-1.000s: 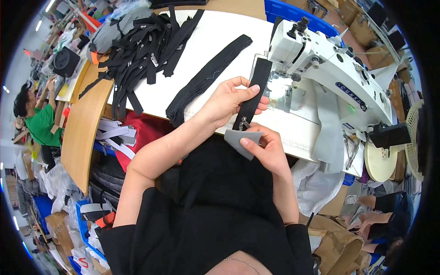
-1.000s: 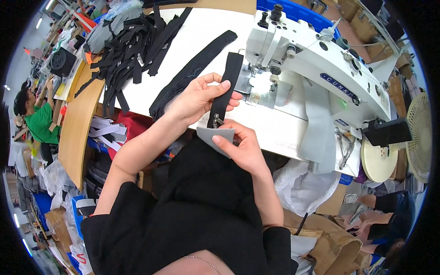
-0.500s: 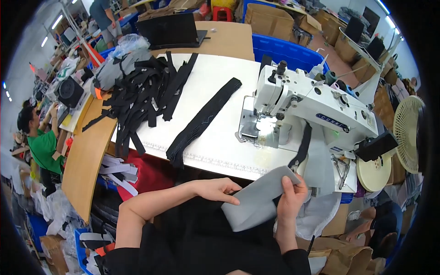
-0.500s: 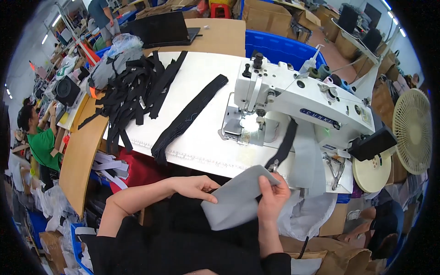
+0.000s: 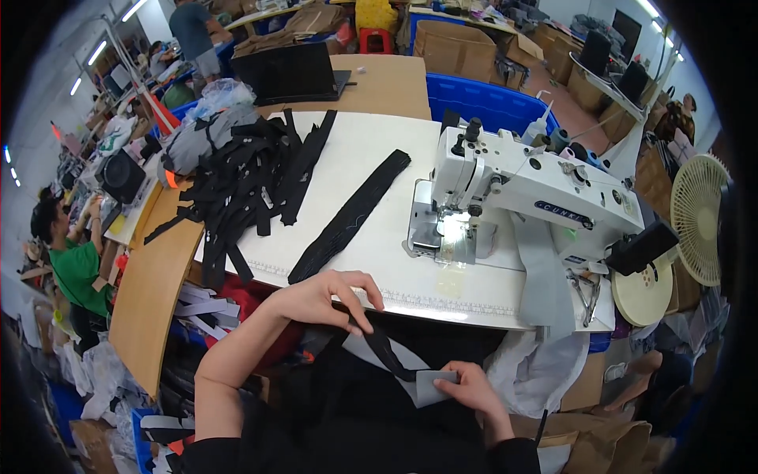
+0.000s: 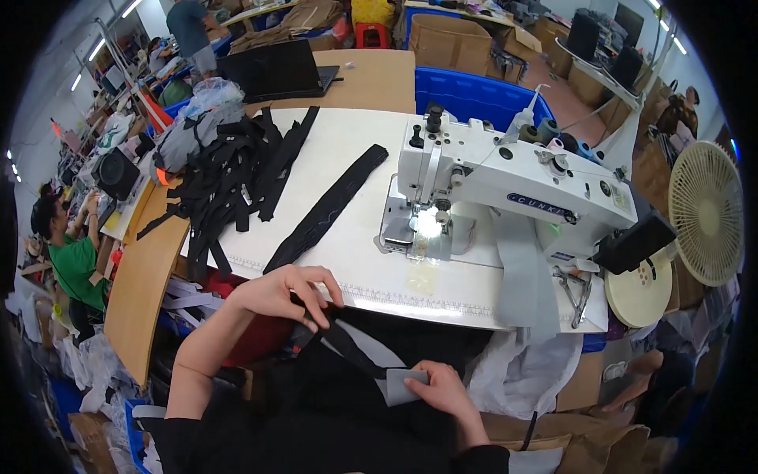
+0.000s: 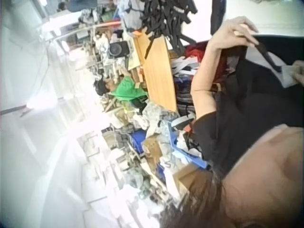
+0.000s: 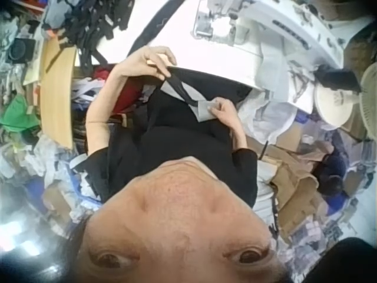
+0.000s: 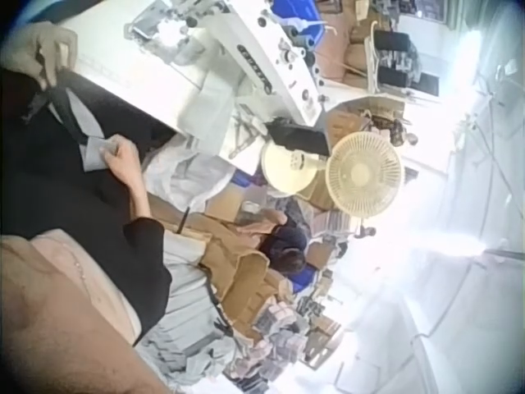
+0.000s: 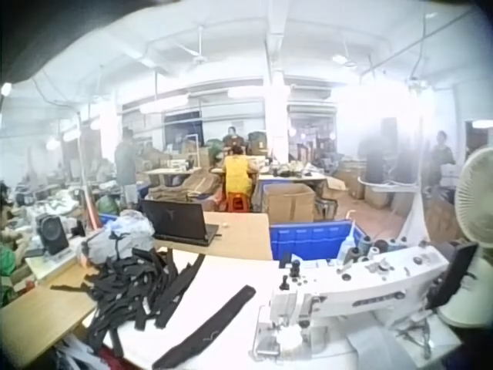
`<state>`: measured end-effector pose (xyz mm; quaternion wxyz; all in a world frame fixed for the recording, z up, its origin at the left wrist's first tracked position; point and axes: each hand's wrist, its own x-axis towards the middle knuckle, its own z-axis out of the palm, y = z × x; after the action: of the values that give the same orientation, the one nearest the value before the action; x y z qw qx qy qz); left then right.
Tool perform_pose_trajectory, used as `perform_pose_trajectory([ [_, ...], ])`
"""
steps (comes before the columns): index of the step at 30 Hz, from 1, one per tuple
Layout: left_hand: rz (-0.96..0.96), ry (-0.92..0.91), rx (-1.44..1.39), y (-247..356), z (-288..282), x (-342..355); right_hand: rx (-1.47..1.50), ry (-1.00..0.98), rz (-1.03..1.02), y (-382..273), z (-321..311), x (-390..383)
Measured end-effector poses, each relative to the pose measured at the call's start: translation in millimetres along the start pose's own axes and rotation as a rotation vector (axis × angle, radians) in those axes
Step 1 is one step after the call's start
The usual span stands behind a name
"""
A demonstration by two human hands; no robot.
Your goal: Sewing zippers onto strips of fabric using an industrial sewing machine.
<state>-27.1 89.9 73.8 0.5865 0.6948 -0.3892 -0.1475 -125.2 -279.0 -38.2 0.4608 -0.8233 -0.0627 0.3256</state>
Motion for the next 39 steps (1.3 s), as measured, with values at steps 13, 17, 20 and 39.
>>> perform_pose_trajectory([
  [13, -0.152, 0.145, -0.081, -11, 53, 59, 0.502, 0.521, -0.381, -102, -33, 29],
  [17, -0.019, 0.334, -0.056, -19, 59, 69, 0.381, 0.482, -0.491, -115, -45, 33],
  [20, -0.097, 0.293, -0.261, -16, 59, 75, 0.325, 0.467, -0.562, -126, -57, 37],
  [39, -0.177, 0.833, -0.530, -19, 78, 100, 0.053, 0.503, -0.543, -108, -9, 66],
])
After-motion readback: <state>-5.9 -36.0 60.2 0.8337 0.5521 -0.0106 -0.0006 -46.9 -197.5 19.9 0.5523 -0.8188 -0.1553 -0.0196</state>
